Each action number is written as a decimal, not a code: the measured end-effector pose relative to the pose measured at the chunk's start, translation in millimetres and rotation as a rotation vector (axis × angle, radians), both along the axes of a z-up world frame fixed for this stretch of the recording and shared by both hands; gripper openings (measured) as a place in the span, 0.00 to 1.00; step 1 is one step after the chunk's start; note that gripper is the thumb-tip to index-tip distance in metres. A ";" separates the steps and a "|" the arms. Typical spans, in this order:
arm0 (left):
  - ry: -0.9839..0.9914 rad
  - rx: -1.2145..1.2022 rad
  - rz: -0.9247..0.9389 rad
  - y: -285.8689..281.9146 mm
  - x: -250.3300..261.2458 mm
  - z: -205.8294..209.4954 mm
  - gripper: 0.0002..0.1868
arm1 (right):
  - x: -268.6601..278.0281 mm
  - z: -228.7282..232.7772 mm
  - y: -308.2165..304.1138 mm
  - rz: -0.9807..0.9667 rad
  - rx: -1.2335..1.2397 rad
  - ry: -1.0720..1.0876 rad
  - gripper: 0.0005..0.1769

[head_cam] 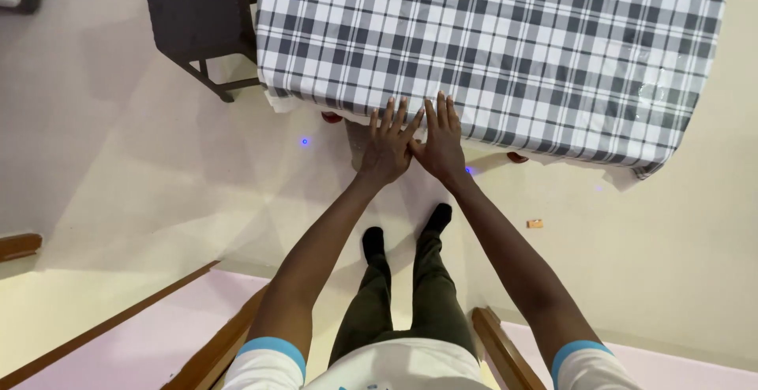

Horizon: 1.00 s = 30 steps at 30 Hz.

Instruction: The person moves a small stool under a dining table, then repositions a blue plastic stool on a wooden board. They retrieve a pink bottle from a cabinet and place it on the table, then take a glass from the cabinet and hold it. The actions involve repositioning furniture and handling a bottle and glass.

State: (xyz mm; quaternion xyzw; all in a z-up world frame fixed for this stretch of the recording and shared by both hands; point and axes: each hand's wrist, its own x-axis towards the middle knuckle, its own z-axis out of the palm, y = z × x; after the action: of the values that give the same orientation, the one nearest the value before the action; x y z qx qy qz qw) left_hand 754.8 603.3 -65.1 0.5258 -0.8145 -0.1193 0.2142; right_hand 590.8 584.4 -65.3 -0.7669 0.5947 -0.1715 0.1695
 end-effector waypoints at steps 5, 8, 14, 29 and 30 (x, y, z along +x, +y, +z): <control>0.050 -0.039 0.016 -13.1 21.0 -23.4 0.39 | 16.0 -24.6 -6.9 -0.003 -0.049 -0.016 0.50; 0.102 -0.008 0.030 -16.3 25.3 -37.2 0.38 | 20.1 -38.8 -3.1 -0.002 -0.079 -0.028 0.47; 0.131 -0.048 0.082 12.7 34.4 -61.6 0.37 | 31.4 -48.7 31.8 0.024 -0.191 -0.117 0.39; 0.307 0.286 0.492 49.2 88.2 -234.8 0.38 | -7.6 -218.7 25.4 -0.272 0.339 -0.194 0.30; 0.348 0.340 0.507 46.3 90.2 -251.0 0.40 | -14.9 -242.8 18.5 -0.235 0.161 -0.090 0.29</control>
State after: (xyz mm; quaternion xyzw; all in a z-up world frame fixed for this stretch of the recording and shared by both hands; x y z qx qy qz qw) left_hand 845.0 649.6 -316.1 0.7113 -0.5779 -0.2841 0.2817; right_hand 576.0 602.9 -308.1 -0.6675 0.6840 -0.1761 0.2359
